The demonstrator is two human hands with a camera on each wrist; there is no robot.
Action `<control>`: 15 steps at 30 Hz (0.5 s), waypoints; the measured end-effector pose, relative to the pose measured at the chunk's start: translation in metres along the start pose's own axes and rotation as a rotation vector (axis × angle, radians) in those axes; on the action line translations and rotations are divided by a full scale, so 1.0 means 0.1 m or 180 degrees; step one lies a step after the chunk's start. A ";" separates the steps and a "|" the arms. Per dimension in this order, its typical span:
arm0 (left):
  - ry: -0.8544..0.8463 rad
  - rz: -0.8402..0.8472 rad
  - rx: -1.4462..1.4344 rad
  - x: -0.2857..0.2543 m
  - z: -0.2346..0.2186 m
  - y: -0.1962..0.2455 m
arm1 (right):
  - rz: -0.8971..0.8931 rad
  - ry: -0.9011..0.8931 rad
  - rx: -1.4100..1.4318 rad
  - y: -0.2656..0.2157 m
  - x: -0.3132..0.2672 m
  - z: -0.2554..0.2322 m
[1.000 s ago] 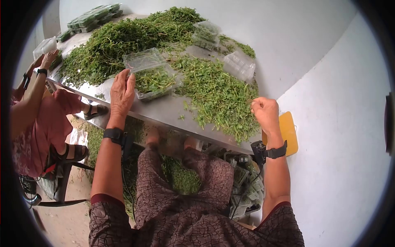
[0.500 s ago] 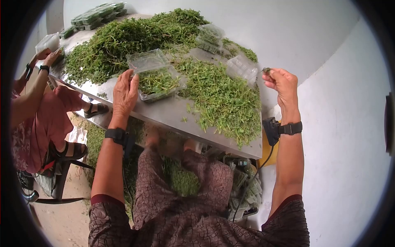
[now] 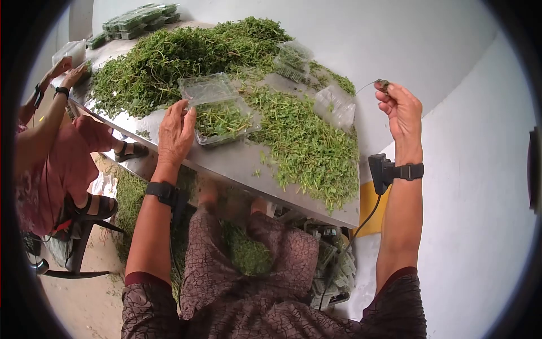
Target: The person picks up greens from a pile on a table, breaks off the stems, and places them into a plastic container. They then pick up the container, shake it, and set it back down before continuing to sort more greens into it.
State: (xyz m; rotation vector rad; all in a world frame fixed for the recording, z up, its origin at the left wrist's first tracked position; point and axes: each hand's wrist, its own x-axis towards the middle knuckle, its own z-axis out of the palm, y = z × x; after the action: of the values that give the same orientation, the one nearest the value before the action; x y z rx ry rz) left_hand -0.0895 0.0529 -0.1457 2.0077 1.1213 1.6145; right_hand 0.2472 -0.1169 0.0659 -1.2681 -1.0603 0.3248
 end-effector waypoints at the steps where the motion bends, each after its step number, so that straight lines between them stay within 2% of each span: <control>1: 0.0001 -0.0005 -0.0054 -0.02 0.00 0.00 | -0.0002 0.0015 0.0038 -0.02 -0.01 0.01; 2: -0.0014 -0.0009 -0.0049 -0.03 -0.01 0.00 | 0.0012 0.0022 0.0041 -0.02 -0.05 0.03; 4: -0.0035 0.0017 0.0091 0.00 -0.01 0.00 | 0.0230 -0.0474 -0.0382 -0.04 -0.17 0.11; 8: 0.0021 -0.0017 -0.0079 -0.02 0.00 0.00 | 0.0089 -0.0537 -0.0239 -0.19 -0.33 0.18; 14: 0.0009 0.0003 -0.0052 0.00 0.02 -0.08 | 0.0150 -0.0639 -0.0210 -0.14 -0.44 0.11; 15: 0.0136 0.0508 0.0265 0.03 0.06 -0.22 | 0.0174 -0.0632 -0.0208 -0.12 -0.47 0.11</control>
State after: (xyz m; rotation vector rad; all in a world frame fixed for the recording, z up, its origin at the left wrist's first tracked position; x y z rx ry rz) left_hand -0.0921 0.0697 -0.1602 2.1750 1.0840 1.7215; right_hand 0.2101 -0.1479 0.0541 -1.3452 -1.2141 0.4684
